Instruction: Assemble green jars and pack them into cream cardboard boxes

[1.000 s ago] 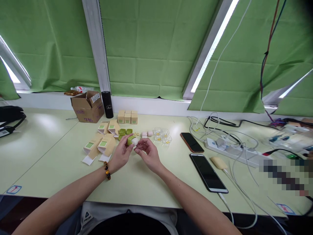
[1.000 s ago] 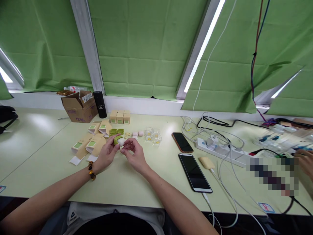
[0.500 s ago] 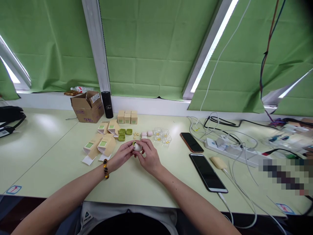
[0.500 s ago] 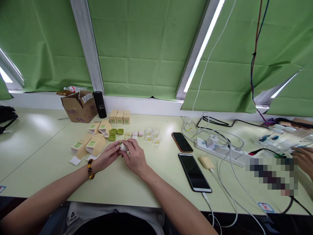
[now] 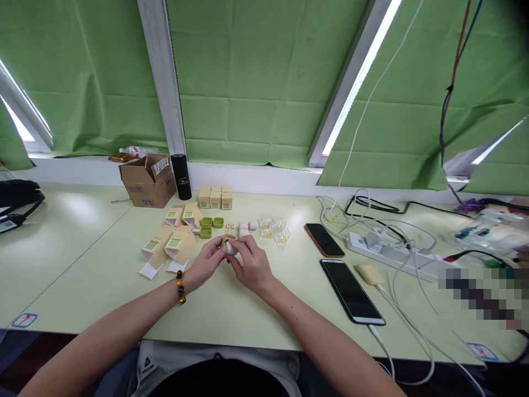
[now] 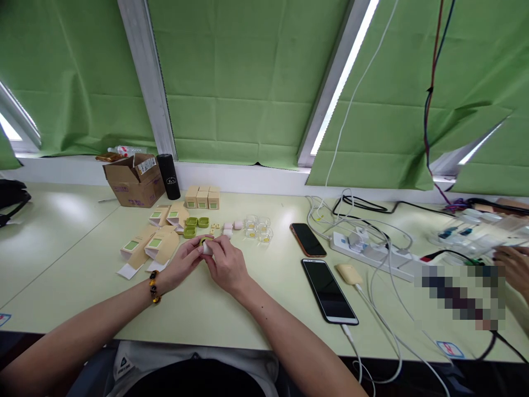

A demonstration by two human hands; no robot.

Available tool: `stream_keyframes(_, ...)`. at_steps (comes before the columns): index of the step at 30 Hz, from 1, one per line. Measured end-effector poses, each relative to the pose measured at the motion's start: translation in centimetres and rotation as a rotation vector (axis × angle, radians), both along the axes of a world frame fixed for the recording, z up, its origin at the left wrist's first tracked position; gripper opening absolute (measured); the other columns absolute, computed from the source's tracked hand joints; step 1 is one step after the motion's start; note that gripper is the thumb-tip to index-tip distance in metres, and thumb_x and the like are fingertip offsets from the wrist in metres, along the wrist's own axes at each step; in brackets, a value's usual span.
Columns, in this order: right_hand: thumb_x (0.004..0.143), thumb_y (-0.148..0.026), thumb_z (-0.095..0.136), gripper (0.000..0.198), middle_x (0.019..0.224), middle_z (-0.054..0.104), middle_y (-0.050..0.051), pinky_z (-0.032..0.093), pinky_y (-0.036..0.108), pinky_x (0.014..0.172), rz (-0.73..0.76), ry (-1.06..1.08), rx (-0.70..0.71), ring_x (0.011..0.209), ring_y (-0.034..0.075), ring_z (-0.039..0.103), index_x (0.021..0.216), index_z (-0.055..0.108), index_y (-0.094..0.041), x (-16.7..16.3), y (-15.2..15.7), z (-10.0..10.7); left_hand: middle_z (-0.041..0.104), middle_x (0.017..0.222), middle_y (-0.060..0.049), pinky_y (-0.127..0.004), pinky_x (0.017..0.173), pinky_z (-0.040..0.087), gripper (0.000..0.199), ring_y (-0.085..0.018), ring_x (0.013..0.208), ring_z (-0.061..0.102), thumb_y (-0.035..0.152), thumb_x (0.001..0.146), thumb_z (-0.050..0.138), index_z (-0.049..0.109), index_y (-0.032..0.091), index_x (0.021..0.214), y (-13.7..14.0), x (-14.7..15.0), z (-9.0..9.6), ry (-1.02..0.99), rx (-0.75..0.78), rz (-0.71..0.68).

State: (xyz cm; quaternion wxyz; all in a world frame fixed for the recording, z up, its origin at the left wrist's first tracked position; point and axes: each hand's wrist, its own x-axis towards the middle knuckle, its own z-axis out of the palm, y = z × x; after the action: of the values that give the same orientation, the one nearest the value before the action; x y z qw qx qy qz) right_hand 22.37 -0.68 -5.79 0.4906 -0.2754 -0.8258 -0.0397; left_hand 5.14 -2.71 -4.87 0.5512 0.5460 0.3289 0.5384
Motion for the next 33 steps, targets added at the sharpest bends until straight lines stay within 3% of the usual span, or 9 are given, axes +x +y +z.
stream_keyframes(9,0.102,-0.025,0.057,0.031,0.100,0.067,0.013,0.060,0.031,0.062,0.000,-0.041,0.041,0.089,0.024,0.069,0.131,0.063,-0.019,0.0,0.0,0.1,0.069,0.129,-0.013,-0.036,0.099,0.052,0.047,-0.023,0.110,0.065,0.050,0.099,0.063,0.064,0.019,0.133,-0.6,0.1,0.4,0.143,0.129,0.091)
stream_keyframes(16,0.102,-0.021,0.054,0.039,0.122,0.065,0.018,0.064,0.034,0.066,0.019,-0.015,0.030,0.087,0.022,0.071,0.141,0.057,-0.020,0.2,0.2,-0.2,0.068,0.130,-0.013,-0.038,0.107,0.048,0.053,-0.026,0.120,0.063,0.048,0.091,0.076,0.063,0.020,0.134,-0.3,0.1,0.4,0.101,0.168,-0.045)
stream_keyframes(23,0.102,-0.023,0.057,0.053,0.127,0.062,0.018,0.067,0.039,0.082,0.057,-0.024,-0.072,0.104,0.027,0.071,0.153,0.046,-0.023,-0.3,0.0,-0.3,0.070,0.118,-0.012,-0.032,0.088,0.053,0.054,-0.023,0.106,0.065,0.052,0.091,0.075,0.065,0.017,0.131,0.1,0.0,-0.3,0.050,0.012,-0.022)
stream_keyframes(33,0.103,-0.020,0.056,0.048,0.127,0.063,0.017,0.067,0.039,0.087,0.057,-0.009,-0.093,0.111,0.027,0.070,0.150,0.051,-0.023,-0.3,0.2,-0.5,0.069,0.120,-0.011,-0.029,0.088,0.052,0.044,-0.021,0.107,0.064,0.050,0.092,0.076,0.068,0.019,0.122,-0.5,0.2,0.6,-0.054,-0.042,-0.084)
